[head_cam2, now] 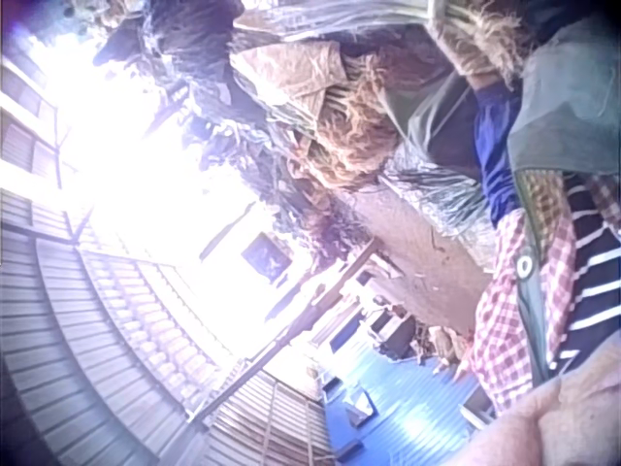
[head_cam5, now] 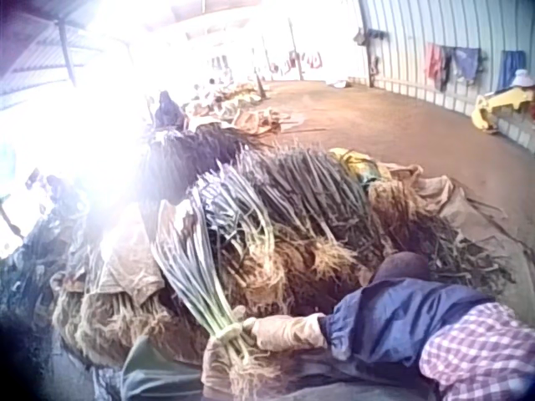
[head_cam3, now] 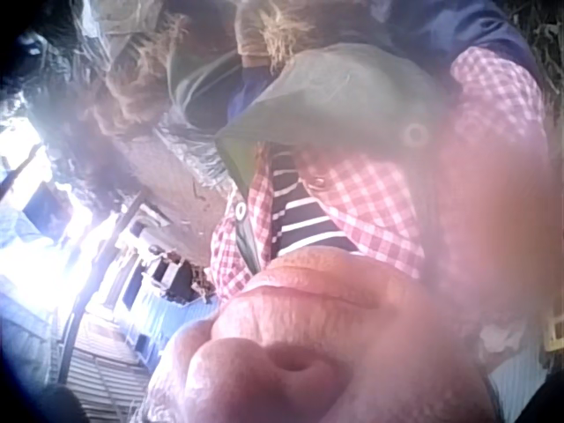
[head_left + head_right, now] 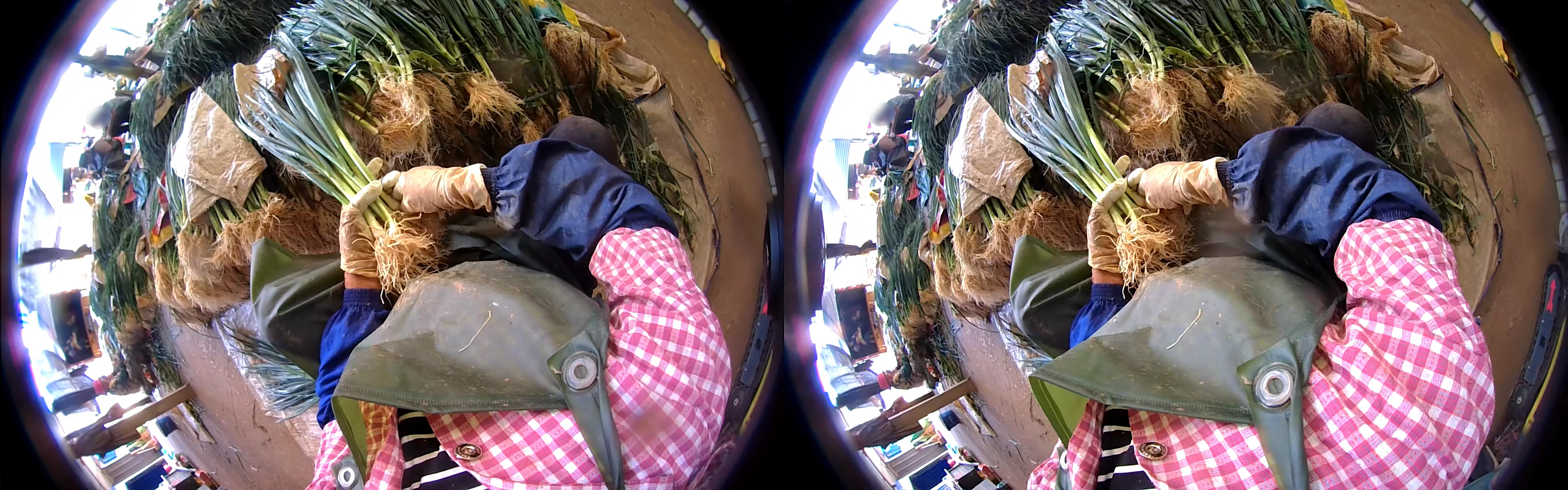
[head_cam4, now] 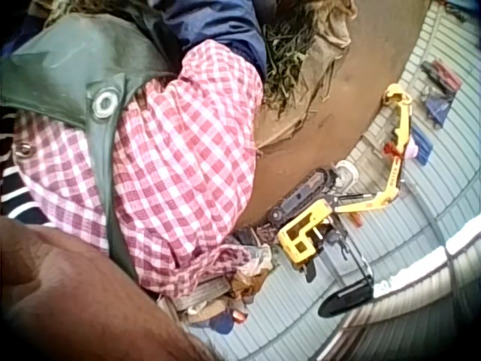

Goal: The person sits on the ground and cleans scallions using a small knife to scrape dirt from the roots and peel away outer leaves before placing the cleaned plants in a pile.

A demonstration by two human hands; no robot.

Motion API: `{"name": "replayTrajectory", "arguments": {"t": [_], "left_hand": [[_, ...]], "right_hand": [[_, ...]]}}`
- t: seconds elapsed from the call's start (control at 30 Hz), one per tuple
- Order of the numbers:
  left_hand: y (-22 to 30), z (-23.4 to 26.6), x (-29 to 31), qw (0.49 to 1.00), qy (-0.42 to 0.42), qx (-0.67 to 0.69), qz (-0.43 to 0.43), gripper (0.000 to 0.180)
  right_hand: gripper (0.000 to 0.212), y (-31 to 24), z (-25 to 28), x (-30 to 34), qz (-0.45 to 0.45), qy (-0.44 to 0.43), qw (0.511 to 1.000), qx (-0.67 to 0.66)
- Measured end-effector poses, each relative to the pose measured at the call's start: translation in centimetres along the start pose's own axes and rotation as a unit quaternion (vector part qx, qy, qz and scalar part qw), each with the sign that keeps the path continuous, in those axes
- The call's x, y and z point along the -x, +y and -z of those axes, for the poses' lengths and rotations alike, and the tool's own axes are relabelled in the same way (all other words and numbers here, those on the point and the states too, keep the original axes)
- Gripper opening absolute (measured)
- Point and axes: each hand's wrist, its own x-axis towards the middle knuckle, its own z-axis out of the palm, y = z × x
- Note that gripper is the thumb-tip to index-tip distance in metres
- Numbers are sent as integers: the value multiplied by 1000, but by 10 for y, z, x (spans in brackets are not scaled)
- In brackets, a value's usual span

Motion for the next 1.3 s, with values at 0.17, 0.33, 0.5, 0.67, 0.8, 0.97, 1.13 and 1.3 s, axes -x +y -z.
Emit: {"name": "replayTrajectory", "arguments": {"t": [0.17, 0.33, 0.5, 0.67, 0.8, 0.97, 1.13, 1.3], "left_hand": [[6, 15, 5, 996, -19, -92, -8, 50], [40, -11, 40, 997, -15, -31, -71, 43], [33, -12, 29, 996, -75, -37, 19, 37], [31, -38, 48, 984, -99, -129, 78, 35], [38, -51, 73, 982, -115, -116, 98, 25], [26, -50, 63, 980, -116, -146, 76, 16], [24, -43, 72, 980, -123, -157, 26, 22], [41, -18, 76, 929, -358, -38, -90, 36]], "right_hand": [[37, -18, 2, 8, -311, -148, 937, -54], [28, -8, -2, -2, -118, -241, 863, 428], [77, -57, 68, -2, 22, -90, 971, -222], [77, -91, 40, 14, 182, -103, 888, -409], [69, -132, 33, 0, 273, -119, 789, -537], [25, -150, 93, 10, 316, -89, 747, -578], [14, -159, 150, 15, 498, 41, 698, -513], [25, -140, 186, 62, 492, 381, 691, -368]]}}
